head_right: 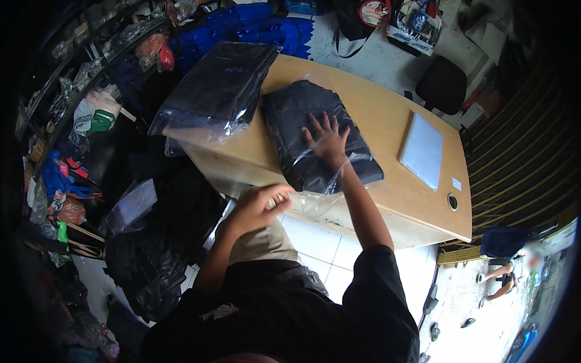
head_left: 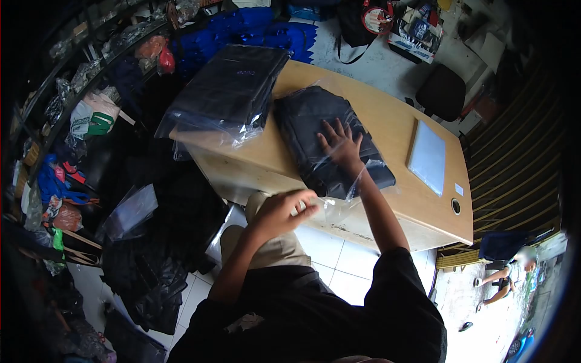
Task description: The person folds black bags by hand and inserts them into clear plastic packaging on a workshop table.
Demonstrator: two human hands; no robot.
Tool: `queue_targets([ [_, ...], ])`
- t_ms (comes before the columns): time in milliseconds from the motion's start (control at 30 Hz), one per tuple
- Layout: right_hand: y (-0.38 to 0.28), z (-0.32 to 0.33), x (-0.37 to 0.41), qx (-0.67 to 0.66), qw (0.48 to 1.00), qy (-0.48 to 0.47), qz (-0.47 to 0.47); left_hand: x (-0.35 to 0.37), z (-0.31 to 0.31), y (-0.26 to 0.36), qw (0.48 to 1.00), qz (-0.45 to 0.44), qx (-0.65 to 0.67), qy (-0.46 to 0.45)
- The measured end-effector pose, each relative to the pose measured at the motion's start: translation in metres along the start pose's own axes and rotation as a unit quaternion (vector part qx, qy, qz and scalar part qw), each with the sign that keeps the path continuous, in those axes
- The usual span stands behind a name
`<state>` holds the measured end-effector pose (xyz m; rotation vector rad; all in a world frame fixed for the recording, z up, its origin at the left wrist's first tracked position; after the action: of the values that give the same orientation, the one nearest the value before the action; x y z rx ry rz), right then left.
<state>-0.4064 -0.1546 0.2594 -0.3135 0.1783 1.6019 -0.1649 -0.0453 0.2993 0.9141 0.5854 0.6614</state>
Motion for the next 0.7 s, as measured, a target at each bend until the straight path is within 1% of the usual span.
queue_targets([
  [33,0.0,0.003,0.006,-0.004,1.0,-0.002,-0.001,-0.004,0.017,0.007,0.999,0.026,-0.012,0.044],
  [100,0.0,0.01,0.021,-0.004,1.0,-0.016,-0.015,-0.019,0.037,0.004,0.995,0.002,0.0,0.104],
  [167,-0.013,0.027,0.042,-0.01,1.0,-0.013,-0.025,-0.036,0.05,0.004,0.991,-0.021,-0.009,0.13],
  [267,-0.031,0.046,0.073,0.027,0.999,-0.032,-0.022,-0.084,0.055,-0.004,0.984,-0.052,-0.025,0.171],
  [300,-0.034,0.048,0.079,0.03,0.999,-0.034,-0.021,-0.107,0.054,-0.008,0.983,-0.044,-0.038,0.175],
  [333,-0.036,0.05,0.084,0.043,0.999,-0.029,-0.015,-0.135,0.052,-0.016,0.963,-0.109,-0.097,0.225],
  [367,-0.038,0.053,0.088,0.056,0.998,-0.025,-0.009,-0.162,0.048,-0.023,0.955,-0.106,-0.142,0.236],
  [400,-0.042,0.061,0.088,0.019,0.997,-0.074,-0.029,-0.19,0.04,-0.037,0.963,-0.026,-0.196,0.185],
  [433,-0.039,0.055,0.092,0.022,0.996,-0.076,-0.03,-0.209,0.029,-0.048,0.963,-0.027,-0.192,0.185],
  [467,-0.035,0.046,0.096,0.013,0.999,-0.03,-0.01,-0.229,0.013,-0.065,0.953,0.044,-0.269,0.132],
  [500,-0.034,0.044,0.099,0.004,1.0,0.018,0.01,-0.244,0.002,-0.076,0.929,0.114,-0.344,0.078],
  [533,-0.036,0.046,0.101,0.018,1.0,-0.002,0.01,-0.253,-0.005,-0.082,0.922,0.182,-0.341,0.01],
  [567,-0.037,0.057,0.106,0.022,1.0,0.002,0.013,-0.261,-0.009,-0.085,0.921,0.182,-0.344,0.023],
  [633,-0.053,0.072,0.121,-0.107,0.98,-0.07,0.15,-0.269,-0.018,-0.089,0.924,0.179,-0.338,0.001],
  [667,-0.055,0.078,0.131,-0.11,0.98,-0.068,0.15,-0.265,-0.022,-0.083,0.918,0.179,-0.354,-0.003],
  [700,-0.06,0.081,0.144,-0.082,0.973,-0.095,0.192,-0.263,-0.022,-0.077,0.917,0.182,-0.356,-0.007],
])
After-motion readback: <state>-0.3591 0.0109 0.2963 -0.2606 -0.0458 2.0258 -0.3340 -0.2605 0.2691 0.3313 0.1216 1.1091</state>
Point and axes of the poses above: each hand's wrist, its own x-axis away from the middle knuckle, its own z-axis out of the back of the hand, y = z × x, the point moved 4 cm from there along -x, towards the middle knuckle, and after that the axes turned 11 degrees about z, right-handed, at the moved point
